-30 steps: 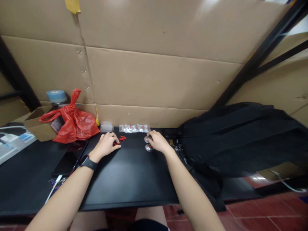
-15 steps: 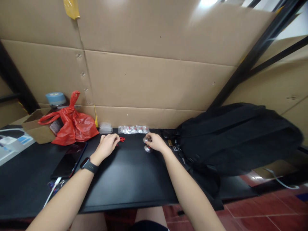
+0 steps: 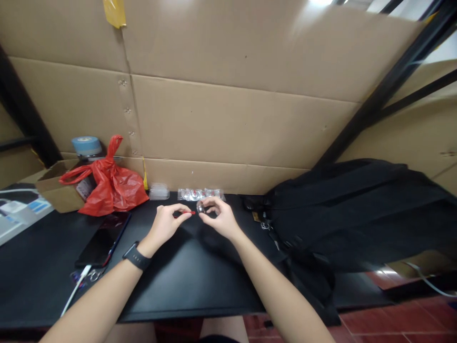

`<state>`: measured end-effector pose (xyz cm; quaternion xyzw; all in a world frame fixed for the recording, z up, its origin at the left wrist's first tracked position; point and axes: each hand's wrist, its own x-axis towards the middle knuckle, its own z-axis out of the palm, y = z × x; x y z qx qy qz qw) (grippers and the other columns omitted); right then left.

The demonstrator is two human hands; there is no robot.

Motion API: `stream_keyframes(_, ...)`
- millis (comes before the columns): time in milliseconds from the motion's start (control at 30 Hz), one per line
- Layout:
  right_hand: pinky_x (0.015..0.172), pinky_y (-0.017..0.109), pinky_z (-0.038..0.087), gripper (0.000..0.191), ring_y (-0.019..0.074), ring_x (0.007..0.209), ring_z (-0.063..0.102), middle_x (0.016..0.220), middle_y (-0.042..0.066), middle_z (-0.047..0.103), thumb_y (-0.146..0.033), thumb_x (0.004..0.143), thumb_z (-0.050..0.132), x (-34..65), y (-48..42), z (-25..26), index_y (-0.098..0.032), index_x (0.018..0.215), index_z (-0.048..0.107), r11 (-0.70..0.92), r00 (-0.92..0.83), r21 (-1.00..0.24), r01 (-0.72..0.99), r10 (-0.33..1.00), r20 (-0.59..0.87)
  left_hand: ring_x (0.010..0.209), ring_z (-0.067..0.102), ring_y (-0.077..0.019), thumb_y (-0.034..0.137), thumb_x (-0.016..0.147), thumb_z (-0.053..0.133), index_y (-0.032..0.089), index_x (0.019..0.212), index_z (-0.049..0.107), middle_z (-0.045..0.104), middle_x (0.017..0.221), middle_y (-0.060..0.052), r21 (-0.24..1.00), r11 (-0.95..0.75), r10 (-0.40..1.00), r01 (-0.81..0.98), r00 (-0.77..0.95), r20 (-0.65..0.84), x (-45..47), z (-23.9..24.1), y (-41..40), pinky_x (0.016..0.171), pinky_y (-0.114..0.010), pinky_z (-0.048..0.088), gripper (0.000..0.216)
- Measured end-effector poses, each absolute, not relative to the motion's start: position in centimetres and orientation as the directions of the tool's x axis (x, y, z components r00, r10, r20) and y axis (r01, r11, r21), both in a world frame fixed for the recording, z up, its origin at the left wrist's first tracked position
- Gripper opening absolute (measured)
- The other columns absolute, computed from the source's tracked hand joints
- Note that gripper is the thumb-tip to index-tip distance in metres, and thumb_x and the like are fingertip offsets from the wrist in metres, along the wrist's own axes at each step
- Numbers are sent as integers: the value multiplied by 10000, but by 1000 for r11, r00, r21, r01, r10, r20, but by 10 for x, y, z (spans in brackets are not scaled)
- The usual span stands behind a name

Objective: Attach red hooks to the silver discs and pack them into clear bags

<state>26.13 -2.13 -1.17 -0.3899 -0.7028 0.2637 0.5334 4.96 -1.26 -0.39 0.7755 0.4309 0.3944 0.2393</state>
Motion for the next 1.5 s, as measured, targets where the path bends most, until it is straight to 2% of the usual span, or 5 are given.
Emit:
stream_keyframes(233, 775, 322, 552, 268, 221, 1018, 655, 1100, 90, 659, -212, 715, 751, 241, -33, -11, -216, 944, 611, 636, -138, -761, 129, 771, 621, 968, 614, -202, 318, 874, 617, 211, 856, 692, 652, 993, -43, 761, -544, 838, 353, 270, 474, 58, -6, -16, 870, -310, 459, 132)
stream_keyframes(667, 780, 337, 555, 243, 229, 1015, 659, 1100, 100, 674, -215, 720, 770, 237, -38, -7, -216, 912, 621, 663, -144, -740, 110, 748, 648, 1082, 520, -236, 283, 894, 587, 234, 908, 663, 590, 1075, -44, 720, -529, 849, 450, 269, 455, 62, -5, -22, 991, -405, 396, 91)
stream_keyframes(1033, 791, 345, 554, 274, 225, 1006, 657, 1130, 107, 672, -289, 718, 807, 238, -35, -12, -218, 913, 628, 634, -136, -769, 80, 771, 622, 1093, 513, -262, 274, 905, 547, 231, 904, 652, 579, 1094, -61, 566, -555, 798, 610, 199, 568, 66, 1, -36, 934, -437, 366, 113)
stream_keyframes(1233, 809, 358, 564, 253, 196, 911, 685, 1118, 101, 703, -344, 798, 752, 232, -40, -15, -222, 899, 554, 502, -169, -862, -70, 846, 506, 1114, 489, -270, 238, 886, 570, 224, 968, 660, 579, 1112, -82, 441, -653, 706, 616, 282, 650, 65, -3, -39, 934, -434, 358, 123)
stream_keyframes(1500, 718, 325, 562, 242, 208, 922, 680, 1134, 102, 681, -390, 785, 760, 231, -39, -11, -215, 892, 631, 548, -86, -836, -22, 832, 548, 1086, 518, -240, 287, 895, 579, 218, 931, 642, 562, 1089, -74, 685, -616, 784, 389, 220, 581, 69, -3, -38, 970, -402, 408, 101)
